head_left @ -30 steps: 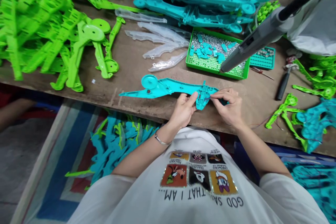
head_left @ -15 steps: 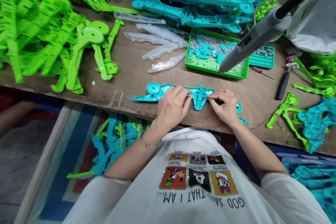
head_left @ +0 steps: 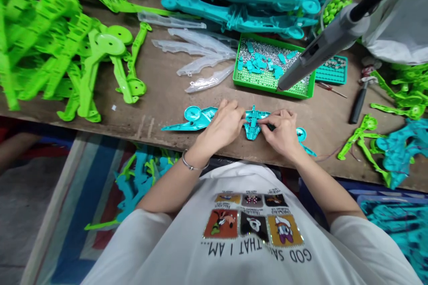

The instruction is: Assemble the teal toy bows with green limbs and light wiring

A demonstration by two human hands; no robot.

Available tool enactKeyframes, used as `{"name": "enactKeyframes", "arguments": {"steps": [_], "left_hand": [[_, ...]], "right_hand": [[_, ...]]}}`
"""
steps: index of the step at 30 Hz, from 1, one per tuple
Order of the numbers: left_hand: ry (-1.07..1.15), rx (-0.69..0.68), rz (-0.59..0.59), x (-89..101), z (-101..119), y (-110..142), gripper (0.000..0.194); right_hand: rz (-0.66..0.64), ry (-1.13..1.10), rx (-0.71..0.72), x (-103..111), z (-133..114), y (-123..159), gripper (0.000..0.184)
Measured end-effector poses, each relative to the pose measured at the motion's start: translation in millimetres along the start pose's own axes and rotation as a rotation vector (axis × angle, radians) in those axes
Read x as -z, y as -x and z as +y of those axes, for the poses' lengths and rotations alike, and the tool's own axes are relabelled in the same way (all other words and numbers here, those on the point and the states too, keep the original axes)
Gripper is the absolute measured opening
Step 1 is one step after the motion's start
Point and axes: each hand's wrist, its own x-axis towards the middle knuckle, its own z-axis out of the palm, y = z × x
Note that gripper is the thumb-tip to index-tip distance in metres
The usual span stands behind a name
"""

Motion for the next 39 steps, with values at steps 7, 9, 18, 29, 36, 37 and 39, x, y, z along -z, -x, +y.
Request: {"name": "enactKeyframes", "arguments": {"steps": [7,9,18,29,36,37,39], "left_hand": [[0.117,-0.053,0.101,0.4,-13,4,0.013],[0.179,-0.032,0.142,0.7,-16,9,0.011],[0.089,-0.058,0.358,-9.2,-31,33,0.02],[0.314,-0.016,0.407,-8.3,-35,35,0.015],[0.359,0.001,0.376,-6.6,-37,35,0.013],[0.363,-0.001,0.383,-7.9,-37,36,0.014],[0.371,-0.011,0.399,-11.8,-37,37,0.015]], "right_hand": [[-0.132,0.089,0.031,0,-9,2,0.026],[-0.151,0.054,0.038,5,-5,5,0.032],[-0.162,0.171,0.157,20,-11,20,0.049],[-0.033,0.019,0.04,4,-2,10,0.019],[-0.105,-0.227,-0.045,17,9,-19,0.019],[-0.101,-0.233,-0.089,19,12,-23,0.022],[-0.151,-0.218,-0.145,20,18,-30,0.023]]}}
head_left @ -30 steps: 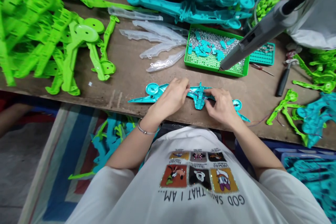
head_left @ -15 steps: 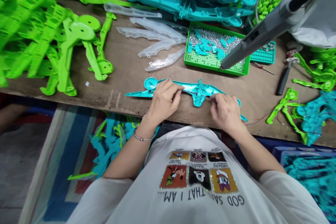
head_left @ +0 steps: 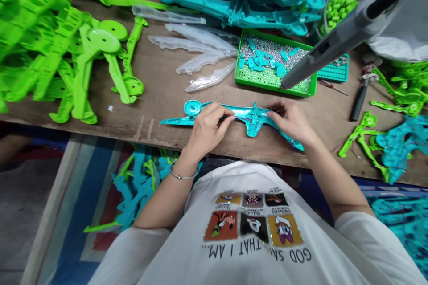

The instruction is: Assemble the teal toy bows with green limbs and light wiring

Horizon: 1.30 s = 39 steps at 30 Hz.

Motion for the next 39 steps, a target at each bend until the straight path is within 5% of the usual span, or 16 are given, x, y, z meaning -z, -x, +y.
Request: {"name": "enactKeyframes", "arguments": {"steps": [9,21,28,35,39], "left_hand": [[0.004,-0.088,0.083,-18.6,-9,18,0.011],[0.038,-0.068,0.098,-19.9,-11,19,0.01],[0.056,-0.04,0.08,-21.8,-13,21,0.011],[0.051,-0.064,0.102,-21.3,-10,19,0.011],[0.044,-0.109,0.137,-21.1,-10,18,0.009]], "right_hand": [[-0.231,-0.187,-0.145,-10,6,-13,0.029],[-0.204,-0.015,-0.126,-12,-3,-7,0.032],[-0.256,-0.144,-0.091,-10,2,-8,0.023],[-0.21,0.115,-0.054,-13,-10,1,0.029],[-0.269,0.078,-0.044,-9,-13,1,0.033]]}}
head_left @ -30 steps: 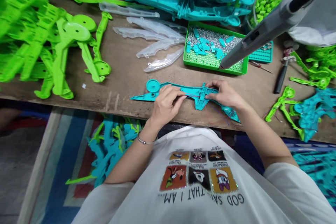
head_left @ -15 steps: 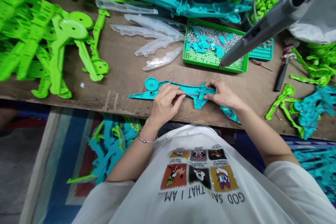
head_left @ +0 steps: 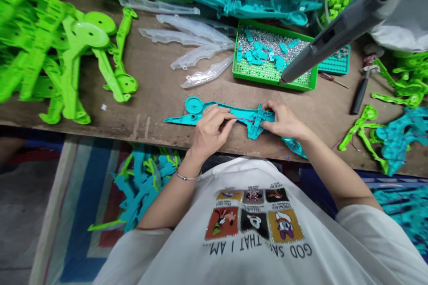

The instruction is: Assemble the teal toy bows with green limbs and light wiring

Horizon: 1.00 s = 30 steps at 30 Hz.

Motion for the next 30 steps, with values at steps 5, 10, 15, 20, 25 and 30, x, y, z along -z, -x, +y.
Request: {"name": "enactKeyframes", "arguments": {"steps": [5,10,15,20,25,30], "left_hand": [[-0.007,-0.004,0.005,0.6,-2,0,0.007],[-0.097,0.005,-0.038,25.0,4,-2,0.01],[-0.239,-0.043,0.093,67.6,12,-9,0.013],[-0.286,0.14,0.26,85.1,8,-12,0.02],[-0.28,0.305,0.236,78.5,-4,-9,0.027],[-0.245,0.456,0.158,69.7,-19,-6,0.032]], "right_hand": [[0.03,0.028,-0.026,-5,3,-2,0.033],[-0.016,0.031,0.066,1,12,-5,0.036],[-0.047,-0.044,0.078,7,22,-13,0.033],[0.02,-0.093,0.104,17,25,-9,0.044],[0.199,0.09,0.192,49,24,42,0.024],[0.114,0.576,0.098,43,31,92,0.023]]}}
